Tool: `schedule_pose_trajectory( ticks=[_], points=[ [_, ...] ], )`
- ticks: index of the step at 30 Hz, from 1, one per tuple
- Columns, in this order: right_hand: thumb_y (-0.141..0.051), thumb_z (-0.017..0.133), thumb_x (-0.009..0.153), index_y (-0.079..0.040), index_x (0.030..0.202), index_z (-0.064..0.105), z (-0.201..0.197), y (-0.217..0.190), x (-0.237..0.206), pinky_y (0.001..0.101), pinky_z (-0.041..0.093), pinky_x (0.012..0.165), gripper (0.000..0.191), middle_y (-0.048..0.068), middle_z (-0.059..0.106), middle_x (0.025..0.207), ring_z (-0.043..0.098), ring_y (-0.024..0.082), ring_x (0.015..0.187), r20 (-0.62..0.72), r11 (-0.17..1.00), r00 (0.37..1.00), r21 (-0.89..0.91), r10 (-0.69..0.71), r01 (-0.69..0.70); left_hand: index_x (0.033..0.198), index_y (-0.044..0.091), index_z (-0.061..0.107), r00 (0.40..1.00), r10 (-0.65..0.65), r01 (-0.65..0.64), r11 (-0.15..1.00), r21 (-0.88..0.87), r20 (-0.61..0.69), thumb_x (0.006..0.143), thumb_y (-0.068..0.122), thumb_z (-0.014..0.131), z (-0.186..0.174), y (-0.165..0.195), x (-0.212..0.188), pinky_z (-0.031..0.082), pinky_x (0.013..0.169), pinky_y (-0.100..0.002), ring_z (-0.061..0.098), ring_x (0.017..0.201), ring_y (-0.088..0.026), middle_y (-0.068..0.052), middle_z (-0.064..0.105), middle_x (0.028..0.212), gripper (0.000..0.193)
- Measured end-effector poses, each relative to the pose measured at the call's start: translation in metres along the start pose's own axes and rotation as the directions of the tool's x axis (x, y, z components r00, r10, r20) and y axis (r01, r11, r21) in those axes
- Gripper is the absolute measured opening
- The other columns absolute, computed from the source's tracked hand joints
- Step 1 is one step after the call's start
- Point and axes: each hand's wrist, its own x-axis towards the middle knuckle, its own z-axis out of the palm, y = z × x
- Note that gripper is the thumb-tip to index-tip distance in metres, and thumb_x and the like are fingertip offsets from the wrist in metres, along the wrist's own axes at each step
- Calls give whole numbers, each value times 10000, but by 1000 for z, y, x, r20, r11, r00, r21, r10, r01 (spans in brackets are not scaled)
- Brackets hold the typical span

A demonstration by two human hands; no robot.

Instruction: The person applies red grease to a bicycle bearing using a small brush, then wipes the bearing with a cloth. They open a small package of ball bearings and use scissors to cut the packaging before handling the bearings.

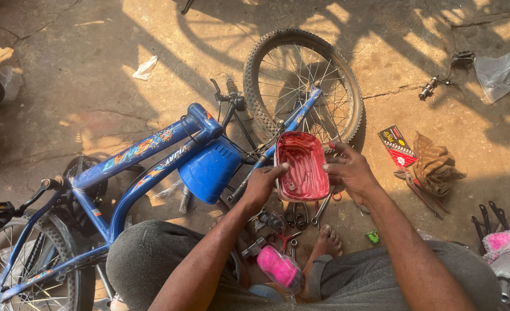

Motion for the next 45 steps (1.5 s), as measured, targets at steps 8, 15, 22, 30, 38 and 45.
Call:
schedule_pose_trajectory(
  ticks=[8,15,22,30,38,45],
  points=[
    [52,693,817,-29,1521,382,22,-27,47,343,626,682,774,185,671,1109,718,216,863,-168,960,958,119,-231,253,1190,-84,637,953,-198,102,921,-376,-227,930,109,559,-25,15,17,562,589,-340,664,750,-251,-145,686,898,333],
    [-11,612,933,-59,1563,344,60,-55,66,337,581,691,686,186,666,1101,656,210,912,-161,938,946,164,-280,305,1204,-138,588,975,17,-103,920,-379,-223,1007,5,528,-44,36,-4,667,725,-330,733,845,-278,-224,701,979,251],
    [-25,610,950,-75,1588,397,65,-45,-5,357,607,903,674,157,679,1268,673,233,1084,152,784,769,131,-621,607,954,-64,769,792,525,-348,807,476,-311,855,182,802,-26,63,-25,546,681,-316,686,783,-199,-159,720,912,267],
    [-450,584,1085,-128,1681,298,78,1,-104,368,421,1201,736,138,414,1661,466,236,1487,128,567,556,76,-821,820,978,-48,677,989,141,-63,685,-725,47,1013,271,619,-4,82,-56,577,652,-344,658,725,-226,-119,693,872,326],
    [-553,598,1046,-102,1688,255,100,18,-107,408,463,1105,855,114,330,1652,522,226,1308,80,561,556,182,-827,808,1067,-49,630,970,177,29,596,-803,166,1064,306,548,15,106,-92,563,673,-319,688,778,-210,-138,715,908,364],
    [-598,552,1061,-114,1684,205,102,15,-106,393,394,1175,862,119,251,1751,401,231,1488,100,477,466,175,-879,861,1035,-66,696,955,236,-8,627,-779,180,1003,228,688,19,106,-103,575,691,-326,682,763,-213,-143,731,944,296]
  ],
)
